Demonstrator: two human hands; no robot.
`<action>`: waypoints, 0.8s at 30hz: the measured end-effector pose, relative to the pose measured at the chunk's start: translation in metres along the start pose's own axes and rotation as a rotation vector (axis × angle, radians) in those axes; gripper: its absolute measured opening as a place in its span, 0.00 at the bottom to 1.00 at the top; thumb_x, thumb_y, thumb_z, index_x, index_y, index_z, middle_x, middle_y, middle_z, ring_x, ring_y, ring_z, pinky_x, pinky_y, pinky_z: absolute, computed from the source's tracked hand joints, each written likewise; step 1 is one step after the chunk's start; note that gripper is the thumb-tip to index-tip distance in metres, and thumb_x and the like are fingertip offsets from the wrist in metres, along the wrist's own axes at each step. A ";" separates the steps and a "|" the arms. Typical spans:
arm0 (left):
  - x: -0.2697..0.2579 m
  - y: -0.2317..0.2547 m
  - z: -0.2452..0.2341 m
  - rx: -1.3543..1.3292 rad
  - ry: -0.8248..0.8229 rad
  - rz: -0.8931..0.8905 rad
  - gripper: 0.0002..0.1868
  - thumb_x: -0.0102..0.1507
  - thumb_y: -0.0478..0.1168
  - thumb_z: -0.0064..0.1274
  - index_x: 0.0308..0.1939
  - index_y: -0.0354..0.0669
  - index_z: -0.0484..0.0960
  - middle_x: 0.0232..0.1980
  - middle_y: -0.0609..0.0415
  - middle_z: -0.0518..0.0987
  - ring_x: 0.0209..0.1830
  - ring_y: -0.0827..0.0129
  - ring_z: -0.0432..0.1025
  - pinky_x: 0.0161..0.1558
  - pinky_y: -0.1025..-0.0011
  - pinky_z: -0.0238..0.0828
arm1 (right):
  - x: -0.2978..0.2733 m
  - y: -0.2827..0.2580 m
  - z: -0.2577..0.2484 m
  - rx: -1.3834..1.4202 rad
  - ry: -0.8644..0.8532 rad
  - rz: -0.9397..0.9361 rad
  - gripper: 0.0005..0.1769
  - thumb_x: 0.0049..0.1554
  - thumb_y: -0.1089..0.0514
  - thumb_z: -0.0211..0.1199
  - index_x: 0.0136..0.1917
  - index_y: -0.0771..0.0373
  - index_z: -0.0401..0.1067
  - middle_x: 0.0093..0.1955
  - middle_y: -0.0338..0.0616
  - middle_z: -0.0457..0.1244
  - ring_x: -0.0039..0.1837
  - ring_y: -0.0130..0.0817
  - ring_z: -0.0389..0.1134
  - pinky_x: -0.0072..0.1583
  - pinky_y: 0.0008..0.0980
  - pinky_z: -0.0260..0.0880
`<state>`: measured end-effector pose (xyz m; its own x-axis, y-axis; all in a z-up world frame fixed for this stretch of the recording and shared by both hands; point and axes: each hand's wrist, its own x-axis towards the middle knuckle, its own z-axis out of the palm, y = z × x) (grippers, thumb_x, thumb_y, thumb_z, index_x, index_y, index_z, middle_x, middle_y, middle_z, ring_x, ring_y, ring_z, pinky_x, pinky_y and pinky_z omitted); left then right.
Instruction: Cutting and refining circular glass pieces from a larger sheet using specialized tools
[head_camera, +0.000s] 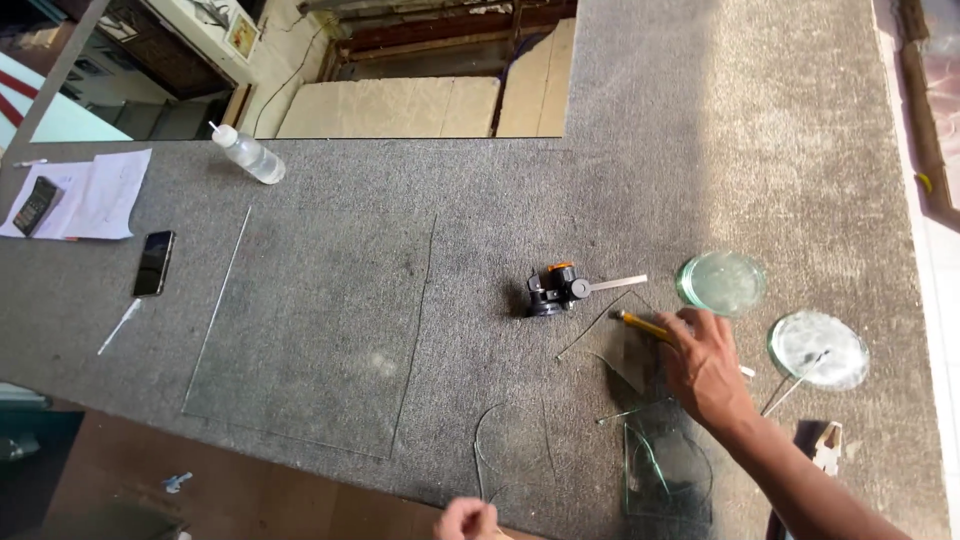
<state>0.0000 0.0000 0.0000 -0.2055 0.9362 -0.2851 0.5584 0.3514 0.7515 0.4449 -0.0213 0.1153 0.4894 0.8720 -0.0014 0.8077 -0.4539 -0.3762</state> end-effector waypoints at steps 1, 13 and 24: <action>0.007 0.048 -0.016 0.004 -0.010 0.009 0.04 0.44 0.38 0.68 0.23 0.47 0.92 0.15 0.55 0.85 0.14 0.75 0.75 0.21 0.76 0.73 | -0.010 -0.012 -0.019 0.000 0.006 0.013 0.29 0.62 0.56 0.52 0.77 0.47 0.60 0.73 0.50 0.52 0.69 0.46 0.54 0.68 0.54 0.68; 0.055 0.212 0.012 0.728 -0.613 0.305 0.24 0.57 0.46 0.70 0.50 0.55 0.71 0.76 0.43 0.63 0.78 0.49 0.58 0.77 0.52 0.55 | -0.240 0.033 -0.026 -0.332 0.139 0.988 0.45 0.48 0.15 0.56 0.59 0.52 0.76 0.69 0.68 0.65 0.69 0.68 0.64 0.68 0.59 0.62; 0.083 0.215 0.015 0.622 -0.673 0.365 0.19 0.48 0.50 0.68 0.33 0.56 0.72 0.32 0.63 0.82 0.41 0.58 0.76 0.46 0.57 0.68 | -0.002 -0.048 -0.039 -0.210 0.055 0.512 0.25 0.66 0.50 0.34 0.63 0.52 0.71 0.48 0.52 0.69 0.43 0.58 0.72 0.37 0.51 0.68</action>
<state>0.1150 0.1532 0.1285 0.4558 0.7210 -0.5220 0.8595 -0.2039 0.4688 0.4183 -0.0080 0.1693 0.8485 0.5224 -0.0850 0.5078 -0.8488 -0.1473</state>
